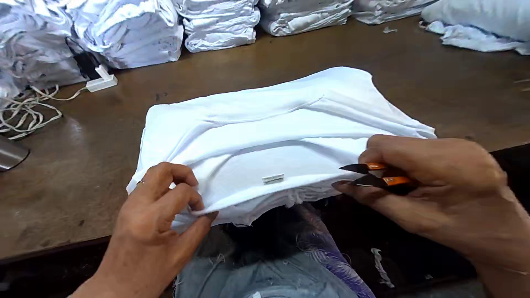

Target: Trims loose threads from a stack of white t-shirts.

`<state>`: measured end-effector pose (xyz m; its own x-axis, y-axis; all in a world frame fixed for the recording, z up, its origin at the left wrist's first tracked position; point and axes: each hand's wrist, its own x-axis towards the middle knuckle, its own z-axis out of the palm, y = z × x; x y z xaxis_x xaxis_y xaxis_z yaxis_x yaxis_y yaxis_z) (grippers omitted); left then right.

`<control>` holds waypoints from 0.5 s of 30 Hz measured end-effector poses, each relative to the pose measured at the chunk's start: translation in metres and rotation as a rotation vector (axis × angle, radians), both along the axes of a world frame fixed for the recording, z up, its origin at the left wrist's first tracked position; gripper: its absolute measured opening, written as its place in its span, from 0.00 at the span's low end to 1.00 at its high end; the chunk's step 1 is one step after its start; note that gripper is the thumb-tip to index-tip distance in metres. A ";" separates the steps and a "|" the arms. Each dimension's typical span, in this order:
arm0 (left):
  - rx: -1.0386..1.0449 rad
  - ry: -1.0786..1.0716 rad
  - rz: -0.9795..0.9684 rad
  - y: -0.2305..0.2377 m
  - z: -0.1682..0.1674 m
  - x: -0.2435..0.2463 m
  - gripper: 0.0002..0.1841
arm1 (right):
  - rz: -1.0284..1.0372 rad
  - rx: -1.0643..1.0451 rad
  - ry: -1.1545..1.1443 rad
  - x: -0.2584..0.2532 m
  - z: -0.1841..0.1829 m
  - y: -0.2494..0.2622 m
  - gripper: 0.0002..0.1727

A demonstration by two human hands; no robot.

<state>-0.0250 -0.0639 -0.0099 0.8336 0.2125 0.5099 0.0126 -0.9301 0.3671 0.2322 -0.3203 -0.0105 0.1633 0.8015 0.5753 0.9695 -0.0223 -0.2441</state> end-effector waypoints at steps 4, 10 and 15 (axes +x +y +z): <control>0.024 -0.023 0.033 0.007 -0.020 -0.002 0.07 | 0.058 -0.177 -0.073 0.007 -0.014 0.006 0.04; -0.141 -0.158 0.149 0.031 0.022 0.018 0.23 | 0.187 -0.033 0.366 0.060 0.057 0.030 0.14; -0.015 -0.093 0.225 0.077 0.021 0.087 0.21 | -0.166 0.035 0.322 0.102 0.045 0.106 0.18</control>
